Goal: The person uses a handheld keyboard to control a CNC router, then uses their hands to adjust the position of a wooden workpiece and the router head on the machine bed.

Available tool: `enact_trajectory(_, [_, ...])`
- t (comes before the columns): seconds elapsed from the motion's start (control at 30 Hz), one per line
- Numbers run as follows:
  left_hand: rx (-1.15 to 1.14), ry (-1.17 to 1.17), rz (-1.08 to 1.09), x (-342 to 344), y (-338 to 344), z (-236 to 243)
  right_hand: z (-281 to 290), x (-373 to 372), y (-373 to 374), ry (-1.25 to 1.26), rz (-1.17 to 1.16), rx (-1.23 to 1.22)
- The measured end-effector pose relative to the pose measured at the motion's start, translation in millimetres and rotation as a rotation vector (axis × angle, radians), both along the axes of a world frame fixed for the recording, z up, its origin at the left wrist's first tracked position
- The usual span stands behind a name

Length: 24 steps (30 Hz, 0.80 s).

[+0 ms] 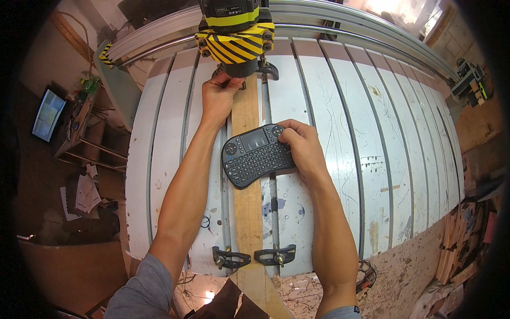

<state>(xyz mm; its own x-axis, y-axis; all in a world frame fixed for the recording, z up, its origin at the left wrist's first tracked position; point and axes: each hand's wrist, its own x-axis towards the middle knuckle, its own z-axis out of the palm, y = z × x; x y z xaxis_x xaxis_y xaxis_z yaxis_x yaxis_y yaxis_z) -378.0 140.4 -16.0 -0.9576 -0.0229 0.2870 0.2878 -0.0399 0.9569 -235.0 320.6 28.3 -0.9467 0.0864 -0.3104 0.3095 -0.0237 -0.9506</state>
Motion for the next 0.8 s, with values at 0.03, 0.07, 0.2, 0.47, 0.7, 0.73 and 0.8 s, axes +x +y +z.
enact_trajectory(0.03, [0.000, -0.002, 0.000, 0, 0, 0, -1, 0, 0, -0.002, -0.001, -0.005])
enact_trajectory(0.07, [-0.010, 0.004, 0.003, 0, 0, 0, -1, 0, 0, 0.005, 0.001, -0.008])
enact_trajectory(0.2, [-0.032, 0.005, 0.007, 2, -2, 1, 1, 0, -1, 0.012, 0.001, -0.014])
enact_trajectory(0.47, [-0.002, 0.042, -0.030, -1, -3, 0, -1, -1, 1, 0.044, -0.017, -0.085])
enact_trajectory(0.7, [0.001, 0.002, -0.078, 7, -8, 1, -3, -2, 9, 0.093, -0.009, -0.231])
enact_trajectory(0.73, [0.025, -0.020, -0.088, 10, -8, 1, -2, -1, 9, 0.094, -0.002, -0.242])
enact_trajectory(0.8, [0.032, 0.005, -0.089, 13, -7, 2, -4, 0, 12, 0.109, 0.003, -0.260])
